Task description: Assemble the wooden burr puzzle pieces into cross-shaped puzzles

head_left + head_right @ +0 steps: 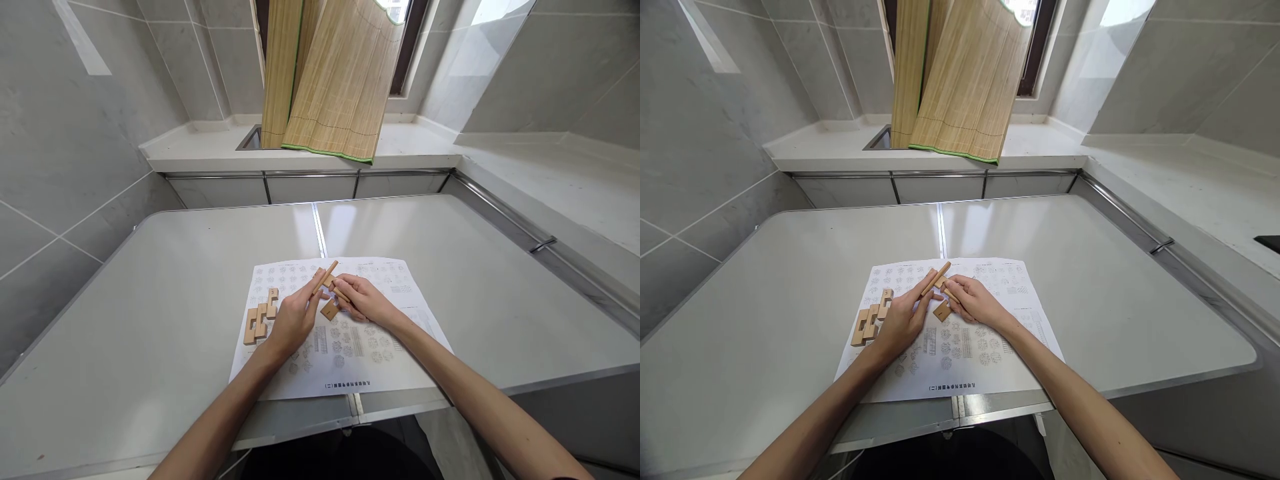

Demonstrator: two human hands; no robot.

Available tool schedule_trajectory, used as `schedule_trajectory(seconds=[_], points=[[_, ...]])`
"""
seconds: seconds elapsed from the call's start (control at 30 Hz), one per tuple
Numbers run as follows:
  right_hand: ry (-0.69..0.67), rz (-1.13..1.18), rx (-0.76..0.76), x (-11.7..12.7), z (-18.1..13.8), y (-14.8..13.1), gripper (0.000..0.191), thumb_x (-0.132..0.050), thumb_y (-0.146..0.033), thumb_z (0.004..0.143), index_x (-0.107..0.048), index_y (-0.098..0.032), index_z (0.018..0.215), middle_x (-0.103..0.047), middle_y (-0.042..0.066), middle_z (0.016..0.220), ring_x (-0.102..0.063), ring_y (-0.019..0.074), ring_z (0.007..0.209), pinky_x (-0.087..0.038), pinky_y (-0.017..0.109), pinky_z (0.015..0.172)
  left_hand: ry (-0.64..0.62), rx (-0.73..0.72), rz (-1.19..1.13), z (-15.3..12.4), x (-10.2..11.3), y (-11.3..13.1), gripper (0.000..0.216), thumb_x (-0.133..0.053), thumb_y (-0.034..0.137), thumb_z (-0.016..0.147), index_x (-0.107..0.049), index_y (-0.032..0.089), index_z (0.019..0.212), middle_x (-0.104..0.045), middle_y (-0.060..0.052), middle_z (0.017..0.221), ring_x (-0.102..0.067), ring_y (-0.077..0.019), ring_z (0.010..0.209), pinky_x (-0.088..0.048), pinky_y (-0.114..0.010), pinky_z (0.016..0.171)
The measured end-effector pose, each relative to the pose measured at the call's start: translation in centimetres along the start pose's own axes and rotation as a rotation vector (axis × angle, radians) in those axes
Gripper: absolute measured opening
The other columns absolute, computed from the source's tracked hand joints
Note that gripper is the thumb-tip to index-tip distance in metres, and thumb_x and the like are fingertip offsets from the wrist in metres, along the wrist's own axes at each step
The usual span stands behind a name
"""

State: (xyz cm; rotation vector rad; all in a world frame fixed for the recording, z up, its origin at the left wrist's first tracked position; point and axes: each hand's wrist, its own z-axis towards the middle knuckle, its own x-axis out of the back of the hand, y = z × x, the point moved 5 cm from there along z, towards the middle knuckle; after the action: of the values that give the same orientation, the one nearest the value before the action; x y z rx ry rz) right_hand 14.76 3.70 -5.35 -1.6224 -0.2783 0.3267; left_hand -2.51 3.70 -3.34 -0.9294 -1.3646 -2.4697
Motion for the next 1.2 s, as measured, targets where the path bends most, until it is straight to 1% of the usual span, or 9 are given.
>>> schedule_trajectory(seconds=[0.23,0.37,0.5,0.57,0.63,0.8,1.0,1.1,1.2], points=[[0.032,-0.007,0.025,-0.16,-0.07,-0.32,0.042,-0.052,-0.062,0.106,-0.064,-0.023,0.102,-0.054,-0.007,0.055,-0.034,0.0074,0.034,-0.029,0.022,0.036,0.006,0.003,0.016,-0.08,0.02,0.06,0.051,-0.044,0.029,0.112,-0.045,0.021,0.162,-0.082,-0.010,0.118,-0.080,-0.0196,0.089,-0.064,-0.033,0.087],[0.040,-0.001,0.015,-0.31,-0.03,-0.33,0.043,-0.052,-0.063,0.105,-0.064,-0.022,0.102,-0.054,-0.007,0.056,-0.034,0.0073,0.034,-0.027,0.021,0.035,0.014,0.011,0.020,-0.07,0.04,0.02,0.051,-0.045,0.026,0.112,-0.043,0.019,0.163,-0.084,-0.008,0.112,-0.080,-0.0208,0.095,-0.064,-0.034,0.088],[0.051,0.002,0.020,-0.46,0.18,-0.07,0.043,-0.052,-0.064,0.105,-0.063,-0.022,0.101,-0.054,-0.007,0.056,-0.033,0.0075,0.034,-0.028,0.022,0.035,0.009,-0.017,0.026,-0.03,-0.13,0.24,0.051,-0.043,0.028,0.113,-0.043,0.021,0.163,-0.078,-0.011,0.130,-0.080,-0.0226,0.105,-0.064,-0.034,0.089],[0.052,0.005,0.016,-0.49,0.21,-0.01,0.043,-0.052,-0.064,0.104,-0.062,-0.023,0.101,-0.054,-0.007,0.056,-0.033,0.0076,0.034,-0.027,0.022,0.035,0.010,-0.036,0.036,-0.03,-0.20,0.34,0.051,-0.041,0.030,0.113,-0.042,0.024,0.164,-0.071,-0.012,0.143,-0.080,-0.0227,0.107,-0.064,-0.035,0.090],[0.042,0.004,0.015,-0.47,0.14,-0.12,0.043,-0.052,-0.064,0.104,-0.062,-0.023,0.100,-0.053,-0.008,0.054,-0.033,0.0080,0.033,-0.027,0.022,0.035,0.014,-0.041,0.048,-0.05,-0.21,0.31,0.051,-0.041,0.029,0.113,-0.042,0.025,0.164,-0.068,-0.012,0.148,-0.080,-0.0223,0.106,-0.064,-0.036,0.091],[0.003,-0.021,0.026,-0.27,-0.25,-0.67,0.042,-0.052,-0.063,0.105,-0.064,-0.022,0.099,-0.046,-0.010,0.048,-0.030,0.0087,0.033,-0.032,0.025,0.037,-0.001,-0.033,0.027,-0.11,-0.27,-0.02,0.049,-0.042,0.027,0.112,-0.047,0.026,0.161,-0.077,-0.010,0.133,-0.080,-0.0224,0.102,-0.064,-0.033,0.085],[0.038,-0.017,0.022,-0.47,-0.08,-0.53,0.044,-0.051,-0.065,0.105,-0.059,-0.023,0.094,-0.049,-0.009,0.052,-0.032,0.0080,0.034,-0.031,0.024,0.038,-0.048,-0.025,0.045,-0.15,-0.58,0.04,0.051,-0.044,0.024,0.111,-0.046,0.026,0.162,-0.082,-0.007,0.112,-0.078,-0.0217,0.094,-0.061,-0.033,0.083],[0.043,-0.002,0.026,-0.65,0.01,-0.52,0.043,-0.051,-0.063,0.106,-0.057,-0.023,0.091,-0.049,-0.009,0.052,-0.032,0.0076,0.035,-0.029,0.023,0.038,-0.061,-0.016,0.042,-0.13,-0.69,0.16,0.052,-0.046,0.023,0.111,-0.046,0.026,0.162,-0.082,-0.006,0.111,-0.077,-0.0221,0.098,-0.059,-0.034,0.087],[0.024,0.001,0.024,-0.65,-0.04,-0.59,0.043,-0.049,-0.062,0.107,-0.056,-0.023,0.091,-0.048,-0.009,0.051,-0.031,0.0080,0.035,-0.029,0.024,0.038,-0.073,-0.011,0.048,-0.10,-0.75,0.18,0.052,-0.045,0.023,0.111,-0.045,0.027,0.163,-0.082,-0.006,0.111,-0.076,-0.0218,0.096,-0.058,-0.033,0.084]])
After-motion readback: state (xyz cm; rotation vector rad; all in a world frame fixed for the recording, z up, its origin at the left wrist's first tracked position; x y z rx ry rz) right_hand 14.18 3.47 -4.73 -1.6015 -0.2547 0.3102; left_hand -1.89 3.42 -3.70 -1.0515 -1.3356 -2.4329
